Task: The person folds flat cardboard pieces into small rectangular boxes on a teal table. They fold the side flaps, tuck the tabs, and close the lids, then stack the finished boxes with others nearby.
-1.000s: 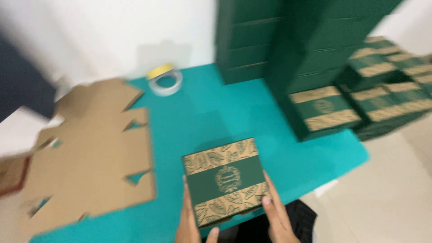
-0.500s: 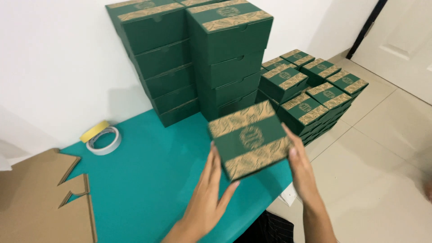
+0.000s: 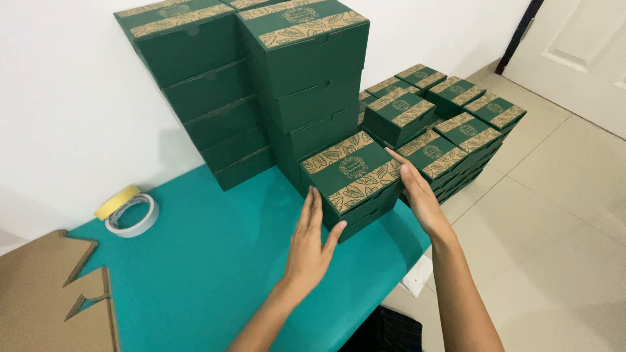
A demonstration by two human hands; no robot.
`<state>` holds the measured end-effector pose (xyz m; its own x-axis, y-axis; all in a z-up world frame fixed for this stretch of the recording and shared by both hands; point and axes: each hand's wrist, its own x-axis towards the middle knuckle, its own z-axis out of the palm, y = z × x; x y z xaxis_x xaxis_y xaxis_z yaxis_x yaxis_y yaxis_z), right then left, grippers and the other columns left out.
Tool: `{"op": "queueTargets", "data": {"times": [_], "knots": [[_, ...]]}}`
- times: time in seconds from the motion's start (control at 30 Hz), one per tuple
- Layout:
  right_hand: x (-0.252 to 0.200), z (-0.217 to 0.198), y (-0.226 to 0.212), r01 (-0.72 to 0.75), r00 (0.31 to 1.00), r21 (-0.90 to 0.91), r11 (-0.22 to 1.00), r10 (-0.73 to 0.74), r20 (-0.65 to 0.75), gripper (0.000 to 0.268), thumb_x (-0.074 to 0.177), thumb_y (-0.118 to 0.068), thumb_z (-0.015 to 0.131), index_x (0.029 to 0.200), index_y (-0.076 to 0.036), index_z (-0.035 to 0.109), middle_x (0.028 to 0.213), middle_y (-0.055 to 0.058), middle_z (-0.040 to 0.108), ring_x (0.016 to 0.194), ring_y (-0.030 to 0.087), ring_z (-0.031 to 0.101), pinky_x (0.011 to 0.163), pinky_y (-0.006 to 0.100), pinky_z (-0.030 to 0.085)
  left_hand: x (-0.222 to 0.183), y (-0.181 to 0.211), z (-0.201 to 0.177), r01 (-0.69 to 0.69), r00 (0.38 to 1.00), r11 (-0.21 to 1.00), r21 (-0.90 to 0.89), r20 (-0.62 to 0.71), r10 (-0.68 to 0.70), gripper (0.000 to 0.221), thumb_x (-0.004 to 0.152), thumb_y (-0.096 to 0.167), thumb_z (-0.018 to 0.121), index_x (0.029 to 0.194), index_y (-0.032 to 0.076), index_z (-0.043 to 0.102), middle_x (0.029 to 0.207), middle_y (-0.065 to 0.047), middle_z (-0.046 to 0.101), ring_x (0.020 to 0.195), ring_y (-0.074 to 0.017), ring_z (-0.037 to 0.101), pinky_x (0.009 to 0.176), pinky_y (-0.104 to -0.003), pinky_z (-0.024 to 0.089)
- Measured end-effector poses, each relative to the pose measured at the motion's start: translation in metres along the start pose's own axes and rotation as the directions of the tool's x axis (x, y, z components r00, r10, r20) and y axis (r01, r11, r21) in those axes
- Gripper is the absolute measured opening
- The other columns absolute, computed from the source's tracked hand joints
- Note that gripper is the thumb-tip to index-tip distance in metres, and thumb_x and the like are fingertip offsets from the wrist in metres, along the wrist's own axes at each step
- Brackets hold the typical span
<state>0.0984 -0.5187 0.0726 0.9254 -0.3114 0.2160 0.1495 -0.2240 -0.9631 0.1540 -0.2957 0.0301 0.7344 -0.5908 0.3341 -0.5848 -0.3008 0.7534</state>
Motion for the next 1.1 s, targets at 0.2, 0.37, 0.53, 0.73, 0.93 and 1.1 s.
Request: {"op": "queueTargets", "data": {"times": [0.2,0.37,0.53,0.73,0.93,1.1], "knots": [[0.008,0.001,0.008,0.006,1.0,0.01,1.0,-0.006,-0.002,0.062,0.096,-0.051,0.029,0.148,-0.018,0.035,0.16,0.013,0.026,0.152,0.032,0.017,0.124,0.056,0.008,0.003,-0.003,0.002,-0.006,1.0,1.0,0.021,-0.002,0.006,0.073,0.1,0.04,0.043,0.155,0.005,0.01,0.163,-0.016,0.011,0.148,-0.0358,0.018,0.117,-0.051,0.027],[0.011,-0.001,0.011,0.014,1.0,0.005,1.0,-0.014,-0.003,0.063,0.096,-0.053,0.029,0.148,-0.018,0.035,0.161,0.015,0.024,0.151,0.034,0.02,0.122,0.055,0.014,0.003,-0.006,0.005,-0.045,0.999,0.999,0.03,-0.015,0.045,0.072,0.101,0.037,0.045,0.155,0.005,0.01,0.162,-0.018,0.012,0.147,-0.0383,0.021,0.116,-0.052,0.03],[0.008,0.005,-0.002,-0.034,0.999,-0.04,0.999,0.034,-0.022,0.065,0.093,-0.058,0.027,0.148,-0.024,0.037,0.164,0.013,0.019,0.154,0.035,0.009,0.118,0.064,0.007,0.006,0.001,0.002,-0.061,0.997,0.996,0.071,-0.038,0.064,0.072,0.1,0.035,0.048,0.154,0.003,0.012,0.161,-0.02,0.015,0.145,-0.0383,0.025,0.115,-0.05,0.032],[-0.001,0.013,-0.014,-0.064,0.993,-0.007,0.998,0.063,-0.1,0.057,0.105,-0.041,0.026,0.151,-0.01,0.035,0.158,0.033,0.01,0.146,0.054,-0.002,0.113,0.074,0.003,0.006,0.021,-0.01,0.067,0.994,0.99,0.122,0.079,-0.077,0.071,0.104,0.029,0.045,0.155,0.0,0.004,0.158,-0.025,0.009,0.143,-0.0447,0.024,0.109,-0.059,0.04],[0.009,0.005,0.015,0.081,0.973,-0.003,0.997,-0.079,-0.217,0.052,0.105,-0.041,0.031,0.145,-0.012,0.047,0.147,0.025,0.042,0.145,0.045,0.028,0.115,0.067,0.018,-0.001,0.018,-0.018,0.069,0.992,0.995,0.068,0.104,-0.076,0.075,0.103,0.032,0.046,0.154,-0.002,0.004,0.158,-0.028,0.009,0.143,-0.0471,0.024,0.11,-0.065,0.034],[0.003,-0.005,0.041,0.477,0.677,-0.135,0.869,-0.461,-0.573,0.023,0.108,-0.027,0.046,0.124,-0.012,0.053,0.121,0.007,0.057,0.111,0.018,0.059,0.094,0.03,0.049,-0.032,0.022,-0.042,-0.056,0.998,0.986,0.158,0.042,0.05,0.072,0.1,0.041,0.043,0.154,0.002,0.014,0.164,-0.017,0.008,0.143,-0.0351,0.03,0.107,-0.05,0.036]]}}
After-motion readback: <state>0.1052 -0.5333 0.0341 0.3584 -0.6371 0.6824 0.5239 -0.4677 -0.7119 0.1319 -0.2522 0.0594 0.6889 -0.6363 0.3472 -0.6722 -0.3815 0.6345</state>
